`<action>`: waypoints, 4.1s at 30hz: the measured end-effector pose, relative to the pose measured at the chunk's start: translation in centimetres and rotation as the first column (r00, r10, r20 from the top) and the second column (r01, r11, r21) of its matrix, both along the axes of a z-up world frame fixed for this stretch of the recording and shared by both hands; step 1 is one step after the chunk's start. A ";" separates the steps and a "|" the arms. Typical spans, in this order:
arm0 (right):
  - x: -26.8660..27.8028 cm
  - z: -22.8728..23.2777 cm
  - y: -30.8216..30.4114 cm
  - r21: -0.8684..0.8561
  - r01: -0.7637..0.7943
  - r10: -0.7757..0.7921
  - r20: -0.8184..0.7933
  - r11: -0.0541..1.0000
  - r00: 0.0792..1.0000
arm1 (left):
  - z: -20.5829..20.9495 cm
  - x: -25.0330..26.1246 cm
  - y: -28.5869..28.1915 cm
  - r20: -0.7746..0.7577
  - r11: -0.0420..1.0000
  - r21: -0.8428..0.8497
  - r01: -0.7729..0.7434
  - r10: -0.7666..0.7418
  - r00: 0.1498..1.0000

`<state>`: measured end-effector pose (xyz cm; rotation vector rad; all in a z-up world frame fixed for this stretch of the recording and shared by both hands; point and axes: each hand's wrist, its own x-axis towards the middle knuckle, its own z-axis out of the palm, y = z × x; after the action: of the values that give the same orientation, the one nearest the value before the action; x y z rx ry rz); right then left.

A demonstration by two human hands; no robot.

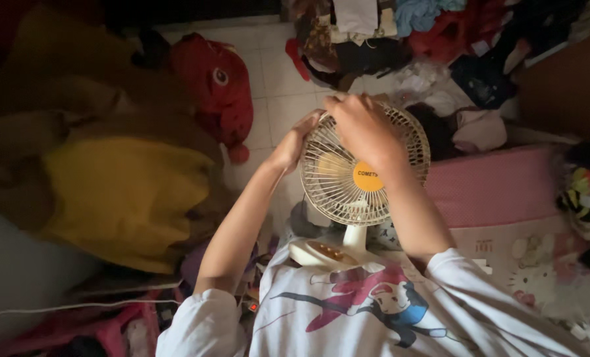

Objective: The person unplugs a small table fan, removes the front grille, and wipes the fan blades with a spray bottle and tissue. The person holds the fan throughout the process and cleans the blades one by one.

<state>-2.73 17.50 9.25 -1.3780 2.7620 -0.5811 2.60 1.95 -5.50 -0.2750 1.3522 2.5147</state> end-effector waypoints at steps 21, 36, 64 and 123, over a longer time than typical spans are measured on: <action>-0.4 2.9 2.2 -0.051 0.044 -0.037 0.128 0.998 0.991 | 0.0 -1.3 0.4 -0.120 0.920 -0.356 0.164 -0.219 0.968; 0.2 1.8 1.8 0.045 0.057 -0.067 0.268 0.997 0.961 | -1.0 -0.7 -0.5 -0.122 0.901 -0.407 0.153 -0.220 0.968; 2.8 1.4 3.8 -0.146 0.263 -0.255 0.069 0.954 0.964 | 2.9 -10.2 -2.1 0.075 0.551 -0.630 0.548 -0.659 0.749; 6.1 -15.4 12.4 -0.488 0.563 0.078 0.797 0.667 0.598 | 1.9 -9.1 -5.3 0.174 0.851 -0.407 0.333 -0.286 0.942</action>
<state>3.40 29.94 -6.18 -0.4112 2.0007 -1.8931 -6.47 -3.34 -3.61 -0.2484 1.7428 1.8927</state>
